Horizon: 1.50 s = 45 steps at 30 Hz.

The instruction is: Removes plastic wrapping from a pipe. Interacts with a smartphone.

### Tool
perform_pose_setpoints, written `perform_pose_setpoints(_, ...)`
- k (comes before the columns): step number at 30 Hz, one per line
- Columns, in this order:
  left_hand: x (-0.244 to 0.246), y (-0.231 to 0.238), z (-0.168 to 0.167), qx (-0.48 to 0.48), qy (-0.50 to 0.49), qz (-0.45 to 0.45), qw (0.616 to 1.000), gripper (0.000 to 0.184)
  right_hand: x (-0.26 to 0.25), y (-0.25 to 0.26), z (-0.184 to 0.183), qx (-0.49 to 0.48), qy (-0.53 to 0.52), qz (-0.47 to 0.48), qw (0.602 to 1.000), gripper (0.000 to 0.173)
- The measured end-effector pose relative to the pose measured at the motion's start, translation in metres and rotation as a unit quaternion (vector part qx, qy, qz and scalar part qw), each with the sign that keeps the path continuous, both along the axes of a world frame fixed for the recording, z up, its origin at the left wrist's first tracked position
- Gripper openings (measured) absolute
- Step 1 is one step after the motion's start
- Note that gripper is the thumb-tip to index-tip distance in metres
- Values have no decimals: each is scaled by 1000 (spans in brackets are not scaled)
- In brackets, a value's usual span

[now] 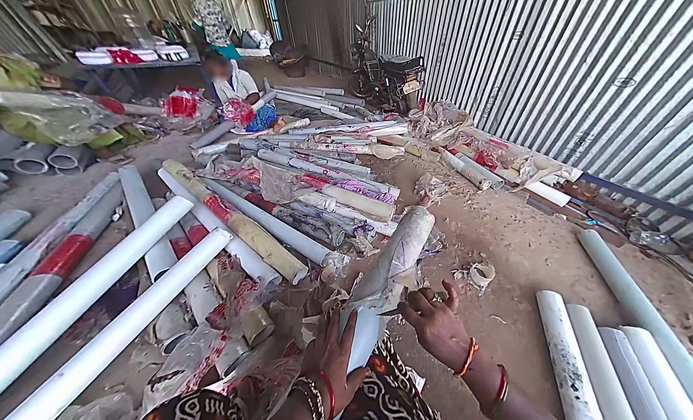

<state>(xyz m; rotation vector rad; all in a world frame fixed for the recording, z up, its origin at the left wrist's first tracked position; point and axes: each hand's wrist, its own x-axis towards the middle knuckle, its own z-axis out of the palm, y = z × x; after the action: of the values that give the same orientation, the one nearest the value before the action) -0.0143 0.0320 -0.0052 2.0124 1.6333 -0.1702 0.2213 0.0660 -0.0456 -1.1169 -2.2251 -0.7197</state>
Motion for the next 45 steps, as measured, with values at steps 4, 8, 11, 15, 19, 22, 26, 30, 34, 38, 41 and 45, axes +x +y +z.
perform_pose_setpoints(4,1,0,-1,2,-1,4,1000,101,8,26,-1,25,-17,-5,1000,13)
perform_pose_setpoints(8,2,0,2,-10,10,2,1000,101,36,63,11,-59,0,-52,997,21)
perform_pose_setpoints(11,-1,0,0,-1,-3,8,1000,106,44,72,19,-31,6,-58,998,19)
perform_pose_setpoints(15,-5,1,-4,11,-48,20,999,109,28,47,19,26,-21,53,998,16)
perform_pose_setpoints(19,-4,1,-2,8,-44,16,999,109,10,36,2,68,-50,54,995,15)
perform_pose_setpoints(22,-4,1,-3,17,-40,10,999,107,25,63,1,40,-23,6,999,15)
perform_pose_setpoints(26,-5,3,-5,6,-37,9,999,108,53,89,42,-219,-5,-192,957,27)
perform_pose_setpoints(30,-8,2,-4,23,-58,14,998,110,58,77,30,-45,12,-87,995,19)
perform_pose_setpoints(34,-7,3,-6,16,-47,14,999,110,19,41,10,66,-60,42,995,15)
perform_pose_setpoints(38,-5,3,-6,20,-43,13,999,110,23,62,11,65,-69,15,995,14)
perform_pose_setpoints(41,-5,5,-6,17,-37,8,999,110,45,86,27,-71,-52,-80,993,17)
perform_pose_setpoints(45,-7,5,-6,20,-45,6,999,111,63,89,40,-99,-33,-117,988,19)
